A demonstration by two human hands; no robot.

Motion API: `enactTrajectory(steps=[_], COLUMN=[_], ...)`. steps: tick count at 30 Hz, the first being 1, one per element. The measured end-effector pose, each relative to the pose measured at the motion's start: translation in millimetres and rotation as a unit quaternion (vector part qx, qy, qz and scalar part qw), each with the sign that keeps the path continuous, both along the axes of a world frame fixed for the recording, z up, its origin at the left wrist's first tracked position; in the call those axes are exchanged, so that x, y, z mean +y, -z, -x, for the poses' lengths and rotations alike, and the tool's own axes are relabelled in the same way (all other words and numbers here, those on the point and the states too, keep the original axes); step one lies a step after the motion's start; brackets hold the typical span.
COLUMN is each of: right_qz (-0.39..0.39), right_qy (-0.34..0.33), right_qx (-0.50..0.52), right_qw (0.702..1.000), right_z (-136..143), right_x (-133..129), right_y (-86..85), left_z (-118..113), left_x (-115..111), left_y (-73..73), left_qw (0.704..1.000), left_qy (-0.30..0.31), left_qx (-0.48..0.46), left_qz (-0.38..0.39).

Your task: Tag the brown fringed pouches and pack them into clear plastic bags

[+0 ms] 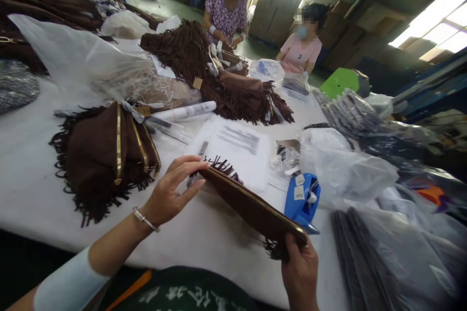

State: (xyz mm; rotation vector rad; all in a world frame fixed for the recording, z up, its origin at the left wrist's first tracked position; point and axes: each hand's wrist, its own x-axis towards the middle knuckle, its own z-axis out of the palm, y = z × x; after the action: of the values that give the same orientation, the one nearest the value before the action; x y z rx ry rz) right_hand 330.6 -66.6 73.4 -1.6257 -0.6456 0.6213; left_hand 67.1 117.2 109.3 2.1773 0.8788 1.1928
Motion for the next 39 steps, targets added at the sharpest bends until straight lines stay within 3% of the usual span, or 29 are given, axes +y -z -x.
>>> enactTrajectory(steps=[3, 7, 11, 16, 21, 30, 36, 39], right_qz=[-0.036, -0.083, -0.089, -0.030, 0.008, 0.029, 0.021, -0.003], right_qy=[0.033, 0.053, 0.117, 0.150, 0.131, 0.162, 0.136, 0.122], right_qx=[0.099, 0.198, 0.232, 0.264, 0.237, 0.260, 0.231, 0.196], right_qw=[0.994, 0.975, 0.962, 0.952, 0.963, 0.951, 0.963, 0.973], right_z=[1, 0, -7, -18, -18, -10, -9, -10], right_x=[0, 3, 4, 2, 2, 7, 4, 1], right_y=[4.8, 12.7, 22.9, 39.8, 44.8, 32.7, 35.2, 37.0], left_z=[-1, -17, -26, -29, -24, -12, -9, -8], left_x=[17, 37, 38, 21, 12, 9, 7, 6], left_y=[6.2, 22.3, 21.7, 11.0, 14.6, 25.7, 25.7, 25.8], left_qw=[0.995, 0.991, 0.992, 0.974, 0.950, 0.890, 0.853, 0.848], left_qy=[0.044, 0.073, 0.091, 0.104, 0.083, 0.087, 0.095, 0.084], left_qx=[0.080, 0.102, 0.069, 0.022, -0.030, -0.123, -0.168, -0.162], left_qz=[-0.050, -0.051, 0.061, 0.199, 0.299, 0.430, 0.485, 0.497])
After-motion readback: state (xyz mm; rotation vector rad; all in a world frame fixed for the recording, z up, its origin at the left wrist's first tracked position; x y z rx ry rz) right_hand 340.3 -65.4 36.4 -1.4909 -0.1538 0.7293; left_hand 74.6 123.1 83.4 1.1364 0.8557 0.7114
